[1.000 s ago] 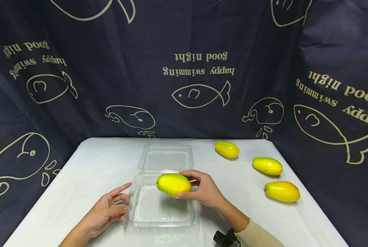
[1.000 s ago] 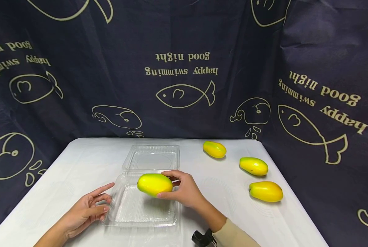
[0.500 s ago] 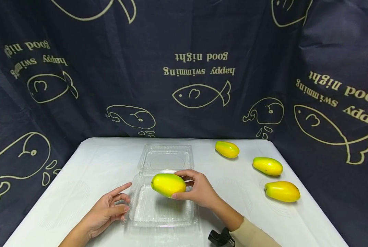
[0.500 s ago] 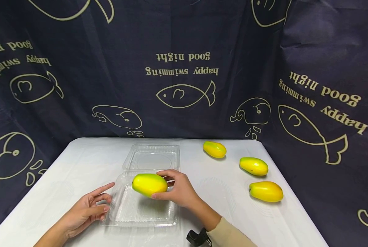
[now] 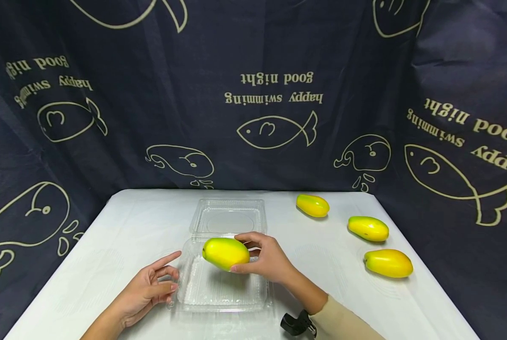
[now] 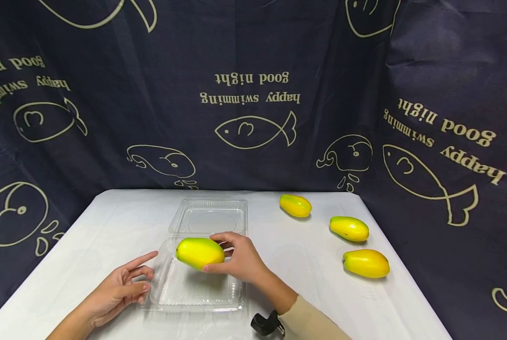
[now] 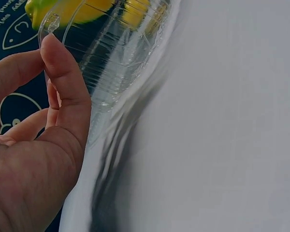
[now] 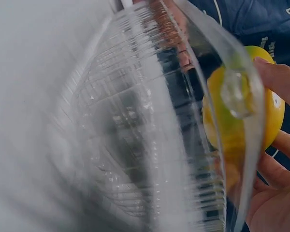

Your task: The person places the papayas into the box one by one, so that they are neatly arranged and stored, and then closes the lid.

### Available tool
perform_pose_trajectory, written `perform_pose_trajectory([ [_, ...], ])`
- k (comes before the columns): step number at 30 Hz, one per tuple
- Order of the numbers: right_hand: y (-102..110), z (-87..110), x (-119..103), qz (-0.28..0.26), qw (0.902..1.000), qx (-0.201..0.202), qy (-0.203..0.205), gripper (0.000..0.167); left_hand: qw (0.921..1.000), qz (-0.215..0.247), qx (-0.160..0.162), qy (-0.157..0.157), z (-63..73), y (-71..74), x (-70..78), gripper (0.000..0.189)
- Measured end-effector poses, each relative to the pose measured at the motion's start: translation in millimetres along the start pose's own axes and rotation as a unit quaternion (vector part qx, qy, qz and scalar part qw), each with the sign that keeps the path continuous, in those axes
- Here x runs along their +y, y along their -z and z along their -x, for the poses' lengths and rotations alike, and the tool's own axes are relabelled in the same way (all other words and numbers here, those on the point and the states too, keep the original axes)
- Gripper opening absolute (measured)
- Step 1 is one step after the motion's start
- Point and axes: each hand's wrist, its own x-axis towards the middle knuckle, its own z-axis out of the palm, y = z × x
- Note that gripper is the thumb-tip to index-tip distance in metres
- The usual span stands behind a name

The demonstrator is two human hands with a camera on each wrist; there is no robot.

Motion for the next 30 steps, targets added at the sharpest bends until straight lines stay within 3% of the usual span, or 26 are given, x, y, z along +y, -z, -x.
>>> perform_pose_trajectory([
  [30, -14.8, -10.4, -3.8, 0.006, 0.9998, -0.018, -0.009, 0.061, 0.9999, 0.003, -0.009, -0.006, -1.0, 0.6, -1.1, 0.069],
])
